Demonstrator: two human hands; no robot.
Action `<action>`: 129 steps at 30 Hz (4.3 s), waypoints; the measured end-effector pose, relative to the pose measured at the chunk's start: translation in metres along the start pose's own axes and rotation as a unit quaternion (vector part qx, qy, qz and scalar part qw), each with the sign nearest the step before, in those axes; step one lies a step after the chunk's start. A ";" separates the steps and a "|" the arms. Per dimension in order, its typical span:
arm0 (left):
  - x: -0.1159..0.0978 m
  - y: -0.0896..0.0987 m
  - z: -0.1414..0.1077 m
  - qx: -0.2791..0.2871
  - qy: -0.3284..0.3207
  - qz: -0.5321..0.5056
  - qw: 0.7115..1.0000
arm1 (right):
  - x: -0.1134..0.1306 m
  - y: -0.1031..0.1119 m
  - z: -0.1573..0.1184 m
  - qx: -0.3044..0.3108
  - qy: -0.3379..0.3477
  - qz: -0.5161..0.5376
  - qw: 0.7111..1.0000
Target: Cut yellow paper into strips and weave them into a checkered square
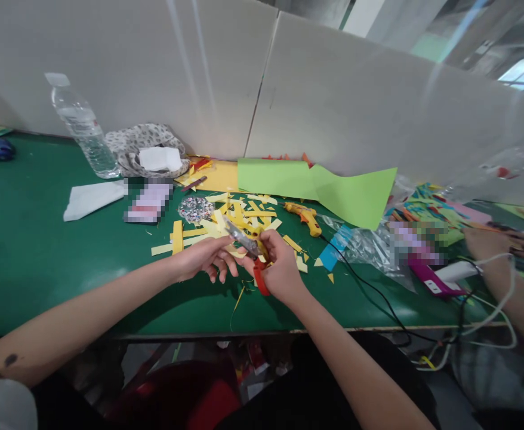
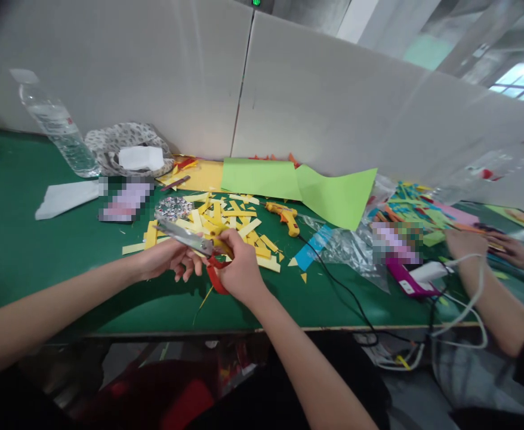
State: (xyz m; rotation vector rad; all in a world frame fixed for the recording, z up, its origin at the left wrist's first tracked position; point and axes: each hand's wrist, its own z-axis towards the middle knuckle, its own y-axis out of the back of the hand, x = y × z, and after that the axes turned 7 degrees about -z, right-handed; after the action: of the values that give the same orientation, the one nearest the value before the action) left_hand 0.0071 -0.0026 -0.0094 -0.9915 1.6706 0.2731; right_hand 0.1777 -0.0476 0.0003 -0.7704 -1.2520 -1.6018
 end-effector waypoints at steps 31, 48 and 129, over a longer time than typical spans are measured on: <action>0.004 -0.003 -0.001 0.049 -0.044 0.078 0.995 | -0.009 0.027 0.026 -0.159 -0.115 0.141 0.970; 0.006 -0.004 0.000 0.009 -0.067 0.118 0.991 | -0.004 0.018 0.021 -0.166 -0.097 0.146 0.970; -0.003 -0.006 -0.004 -0.157 -0.303 -0.150 0.928 | 0.003 -0.010 -0.003 -0.079 -0.037 -0.282 0.955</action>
State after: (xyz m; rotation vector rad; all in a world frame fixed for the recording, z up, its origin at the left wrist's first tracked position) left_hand 0.0091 -0.0076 -0.0038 -1.2296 0.9141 0.5887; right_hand 0.1680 -0.0506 -0.0014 -0.6015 -1.4999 -2.1692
